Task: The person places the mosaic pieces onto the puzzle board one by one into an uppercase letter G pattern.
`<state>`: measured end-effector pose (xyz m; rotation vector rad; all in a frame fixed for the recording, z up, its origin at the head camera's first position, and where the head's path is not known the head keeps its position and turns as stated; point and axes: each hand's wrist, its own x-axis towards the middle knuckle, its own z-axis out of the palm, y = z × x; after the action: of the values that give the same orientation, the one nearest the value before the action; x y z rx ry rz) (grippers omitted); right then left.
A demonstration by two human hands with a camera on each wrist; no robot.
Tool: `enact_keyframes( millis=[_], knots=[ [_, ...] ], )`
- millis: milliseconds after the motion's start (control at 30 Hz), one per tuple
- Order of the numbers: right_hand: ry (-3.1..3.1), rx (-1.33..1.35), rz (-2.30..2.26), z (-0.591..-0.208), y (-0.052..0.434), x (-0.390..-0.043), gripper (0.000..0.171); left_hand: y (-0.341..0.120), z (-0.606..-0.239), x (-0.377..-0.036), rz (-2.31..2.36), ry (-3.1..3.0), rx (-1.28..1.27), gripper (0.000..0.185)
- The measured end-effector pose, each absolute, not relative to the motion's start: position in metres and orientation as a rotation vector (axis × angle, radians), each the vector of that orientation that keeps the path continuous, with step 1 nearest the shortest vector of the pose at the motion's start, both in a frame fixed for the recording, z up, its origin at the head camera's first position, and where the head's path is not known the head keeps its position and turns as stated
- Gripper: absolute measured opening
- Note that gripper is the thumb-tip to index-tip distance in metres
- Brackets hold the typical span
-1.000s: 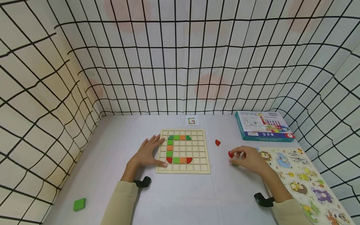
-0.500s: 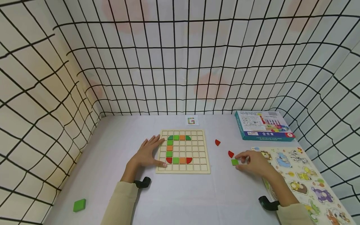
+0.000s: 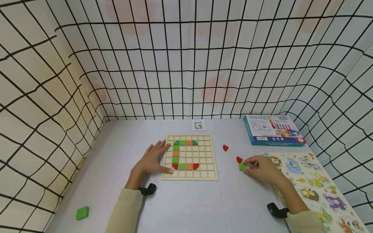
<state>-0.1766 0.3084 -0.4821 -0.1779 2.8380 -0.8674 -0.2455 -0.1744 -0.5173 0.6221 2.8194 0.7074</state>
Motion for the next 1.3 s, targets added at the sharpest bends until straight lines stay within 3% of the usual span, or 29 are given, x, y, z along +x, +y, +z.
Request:
enact_keyframes(
  millis=[433, 1300],
  knots=[
    [2.869, -0.273, -0.94, -0.479, 0.29, -0.194, 0.028, -0.174, -0.512, -0.245, 0.701, 2.811, 0.61, 0.124],
    [2.785, -0.438, -1.145, -0.491, 0.195, -0.223, 0.027, -0.173, -0.514, -0.246, 0.705, 2.804, 0.612, 0.124]
  ],
)
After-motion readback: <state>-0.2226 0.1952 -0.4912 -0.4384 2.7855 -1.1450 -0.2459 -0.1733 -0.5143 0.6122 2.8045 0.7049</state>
